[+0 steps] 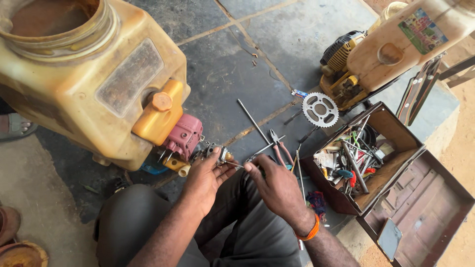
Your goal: The person sits on the ground holding a small carburetor in their lap and uses a screwdriver to loosen and remove its screws and parts. They turn the carburetor over, work on different sides, and at the end hold the carburetor next to a small metal plate to compare the parts.
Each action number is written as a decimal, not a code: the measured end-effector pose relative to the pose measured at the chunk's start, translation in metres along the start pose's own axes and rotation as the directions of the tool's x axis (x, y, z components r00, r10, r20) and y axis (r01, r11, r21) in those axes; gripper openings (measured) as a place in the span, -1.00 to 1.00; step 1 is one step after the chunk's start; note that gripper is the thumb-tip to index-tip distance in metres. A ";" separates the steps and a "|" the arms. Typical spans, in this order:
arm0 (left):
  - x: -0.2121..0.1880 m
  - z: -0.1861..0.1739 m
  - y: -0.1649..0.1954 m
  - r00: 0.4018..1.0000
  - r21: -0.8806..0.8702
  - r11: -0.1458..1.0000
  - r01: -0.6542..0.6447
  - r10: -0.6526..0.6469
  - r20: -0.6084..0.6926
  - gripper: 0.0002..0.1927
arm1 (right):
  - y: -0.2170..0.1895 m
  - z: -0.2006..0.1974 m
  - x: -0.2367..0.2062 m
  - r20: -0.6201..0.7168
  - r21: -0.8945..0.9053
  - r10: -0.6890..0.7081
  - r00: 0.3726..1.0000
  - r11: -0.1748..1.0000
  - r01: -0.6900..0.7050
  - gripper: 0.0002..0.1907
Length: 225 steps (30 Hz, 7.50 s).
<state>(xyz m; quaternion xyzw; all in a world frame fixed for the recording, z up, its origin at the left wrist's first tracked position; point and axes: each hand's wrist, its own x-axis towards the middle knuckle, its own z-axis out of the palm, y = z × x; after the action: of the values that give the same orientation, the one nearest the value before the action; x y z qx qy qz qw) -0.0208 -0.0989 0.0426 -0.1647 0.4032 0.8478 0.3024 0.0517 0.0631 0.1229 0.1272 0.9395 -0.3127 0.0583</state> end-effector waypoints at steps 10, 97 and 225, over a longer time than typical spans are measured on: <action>-0.001 0.003 0.000 1.000 -0.005 1.000 0.025 -0.025 -0.008 -0.72 | 0.000 -0.001 -0.001 -0.160 0.169 -0.168 0.973 0.966 0.195 -0.66; 0.005 -0.011 -0.005 0.995 -0.071 0.996 -0.057 0.063 0.079 -0.72 | 0.001 0.007 0.007 -0.068 0.061 -0.016 0.998 0.998 0.020 -0.62; -0.002 -0.007 0.001 0.997 -0.010 0.999 -0.045 0.046 0.069 -0.74 | 0.008 0.017 0.010 -0.252 0.294 -0.080 0.965 0.943 0.155 -0.72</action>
<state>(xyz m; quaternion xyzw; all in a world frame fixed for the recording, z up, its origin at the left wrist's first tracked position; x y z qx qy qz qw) -0.0194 -0.1056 0.0402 -0.1274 0.3924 0.8614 0.2962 0.0450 0.0606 0.1030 0.1144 0.8846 -0.4424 -0.0935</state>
